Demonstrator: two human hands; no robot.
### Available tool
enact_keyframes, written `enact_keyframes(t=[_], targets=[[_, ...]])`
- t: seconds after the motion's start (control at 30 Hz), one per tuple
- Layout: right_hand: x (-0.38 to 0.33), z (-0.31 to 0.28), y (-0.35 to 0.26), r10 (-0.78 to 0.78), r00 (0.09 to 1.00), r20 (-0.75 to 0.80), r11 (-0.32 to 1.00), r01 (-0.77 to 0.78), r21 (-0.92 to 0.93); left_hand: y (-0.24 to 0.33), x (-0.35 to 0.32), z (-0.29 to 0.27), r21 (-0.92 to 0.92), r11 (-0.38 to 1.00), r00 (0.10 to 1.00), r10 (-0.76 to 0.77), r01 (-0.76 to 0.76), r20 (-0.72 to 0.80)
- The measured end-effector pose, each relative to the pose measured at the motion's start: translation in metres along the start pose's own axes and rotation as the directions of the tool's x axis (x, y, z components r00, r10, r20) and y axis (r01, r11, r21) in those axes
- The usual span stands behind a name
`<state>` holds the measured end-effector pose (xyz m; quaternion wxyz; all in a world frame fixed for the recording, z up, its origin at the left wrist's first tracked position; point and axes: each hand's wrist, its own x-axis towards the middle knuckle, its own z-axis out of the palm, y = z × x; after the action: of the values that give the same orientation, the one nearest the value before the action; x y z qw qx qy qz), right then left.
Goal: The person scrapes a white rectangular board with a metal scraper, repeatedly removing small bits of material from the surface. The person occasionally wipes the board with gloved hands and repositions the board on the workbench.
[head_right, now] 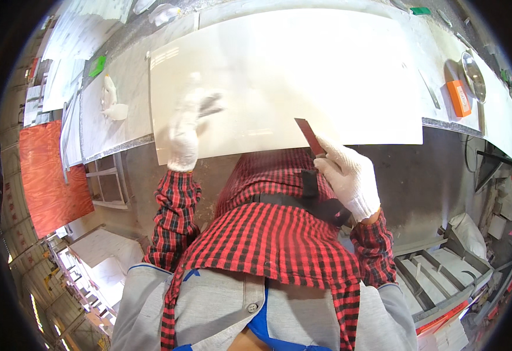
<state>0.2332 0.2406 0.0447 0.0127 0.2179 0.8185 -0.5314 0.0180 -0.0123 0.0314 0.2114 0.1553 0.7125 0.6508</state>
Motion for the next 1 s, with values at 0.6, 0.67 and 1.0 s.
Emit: enact_keyframes(t=[0.6,0.67,1.0], targets=[[0.057,-0.008,0.007,-0.037,0.997,0.068,0.998,0.033,0.057,-0.007,-0.021,0.036,0.477,0.824,0.915,0.393,-0.306,-0.091],[0.056,-0.008,0.007,-0.047,0.996,0.07,0.996,0.041,0.079,-0.008,-0.018,0.038,0.515,0.828,0.955,0.29,-0.222,-0.055],[0.057,-0.007,0.01,-0.069,0.997,0.036,0.992,0.064,0.105,-0.023,-0.042,0.026,0.009,0.955,0.897,0.282,-0.296,-0.34]])
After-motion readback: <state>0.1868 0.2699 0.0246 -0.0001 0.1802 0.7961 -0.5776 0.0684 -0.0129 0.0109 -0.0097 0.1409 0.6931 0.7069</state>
